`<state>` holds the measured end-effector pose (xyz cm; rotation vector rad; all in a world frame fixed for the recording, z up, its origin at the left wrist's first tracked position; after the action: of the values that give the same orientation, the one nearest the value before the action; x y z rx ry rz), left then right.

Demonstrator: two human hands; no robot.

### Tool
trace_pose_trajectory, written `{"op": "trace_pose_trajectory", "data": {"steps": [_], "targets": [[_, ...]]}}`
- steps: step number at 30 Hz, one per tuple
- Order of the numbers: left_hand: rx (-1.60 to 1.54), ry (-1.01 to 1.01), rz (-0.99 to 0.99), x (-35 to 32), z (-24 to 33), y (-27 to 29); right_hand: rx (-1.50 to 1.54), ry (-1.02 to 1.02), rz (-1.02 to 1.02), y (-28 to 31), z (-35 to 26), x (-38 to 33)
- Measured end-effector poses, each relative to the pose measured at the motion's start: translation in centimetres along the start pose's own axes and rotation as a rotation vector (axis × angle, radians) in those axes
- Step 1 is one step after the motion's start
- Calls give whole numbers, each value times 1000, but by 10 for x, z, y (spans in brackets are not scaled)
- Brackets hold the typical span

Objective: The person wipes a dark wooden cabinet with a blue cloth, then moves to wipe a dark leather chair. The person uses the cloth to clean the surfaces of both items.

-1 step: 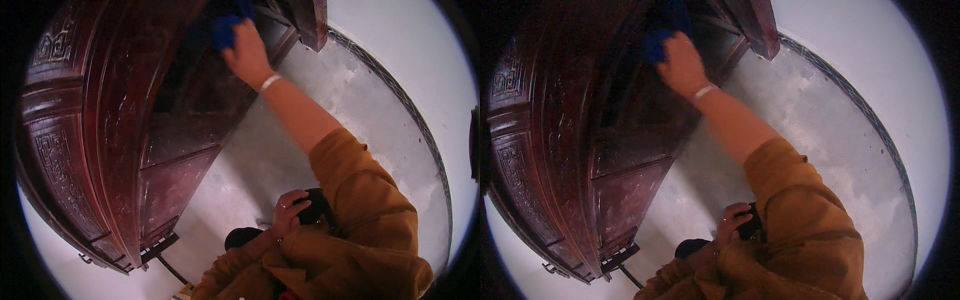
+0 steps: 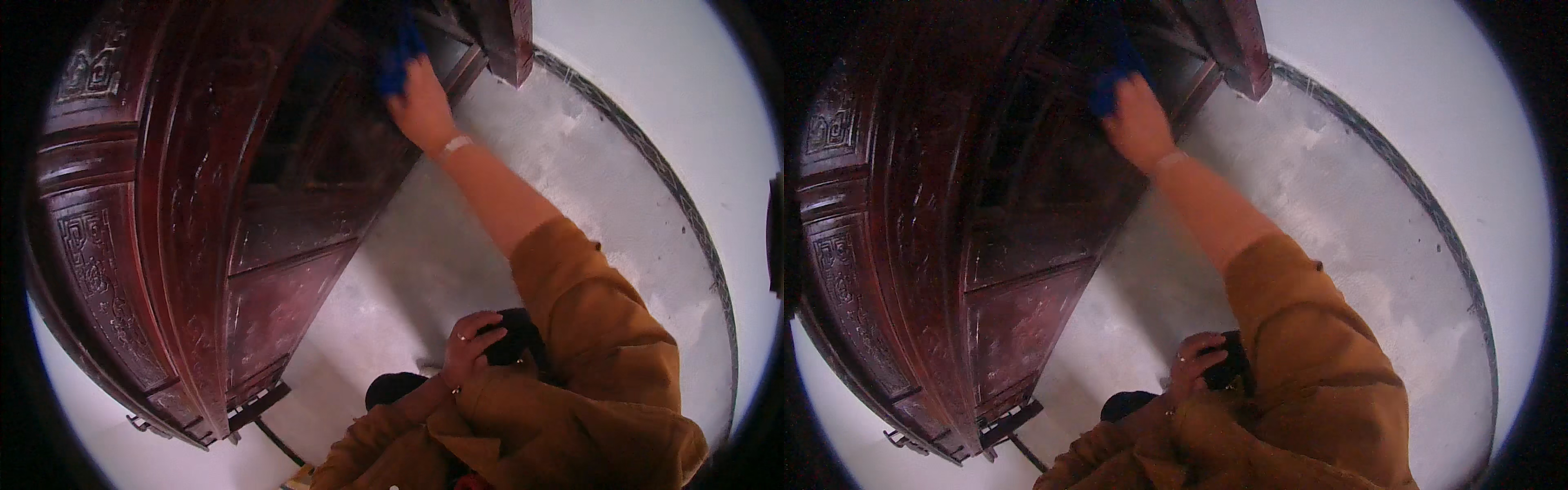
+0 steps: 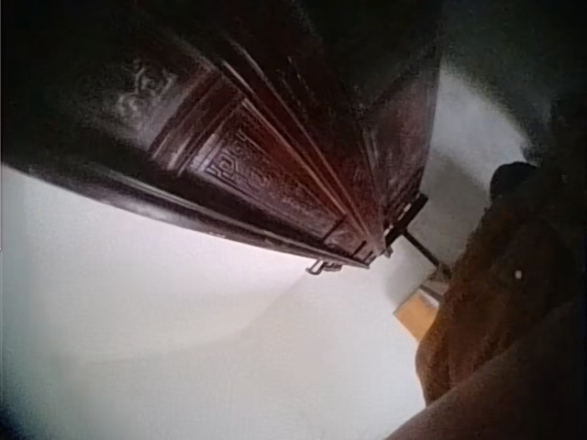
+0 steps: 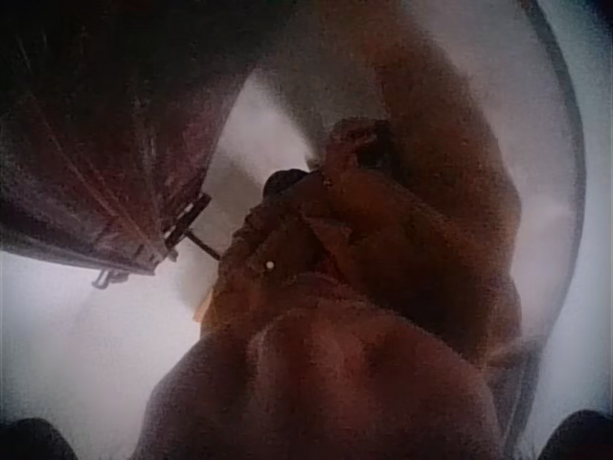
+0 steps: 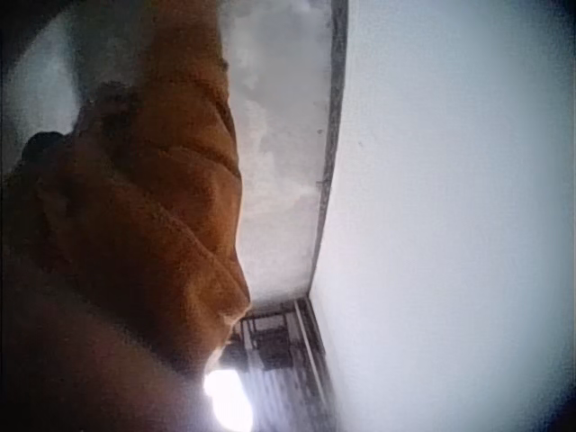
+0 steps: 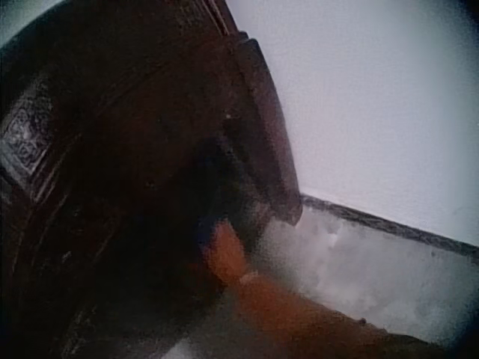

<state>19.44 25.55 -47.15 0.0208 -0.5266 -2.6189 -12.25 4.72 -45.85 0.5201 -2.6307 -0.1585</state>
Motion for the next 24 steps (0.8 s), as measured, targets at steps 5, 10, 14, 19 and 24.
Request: {"op": "trace_pose_trajectory", "data": {"steps": [5, 10, 14, 19, 24], "targets": [[83, -72, -15, 5, 4, -1, 98, -161, -168, 10, 39, -54], [117, -49, 5, 3, -1, 4, 12, 516, 87, -2, -61, -11], [71, -78, -7, 6, -5, 6, -384, 680, -40, -2, -103, 12], [14, -90, 58, 7, 3, 6, -563, 718, -508, 7, -108, 31], [26, -87, 71, 8, 11, 4, -419, 729, -367, 3, -93, 30]]}}
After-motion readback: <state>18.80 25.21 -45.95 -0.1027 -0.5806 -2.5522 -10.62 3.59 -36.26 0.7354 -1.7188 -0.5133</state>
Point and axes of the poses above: each hand's wrist, its own x-axis towards the middle knuckle, its own y-axis out of the back of the hand, z = x × y, the point moved 4 cm from there along x, towards the middle knuckle, and after that the axes turned 6 degrees about z, right-handed, at the moved point
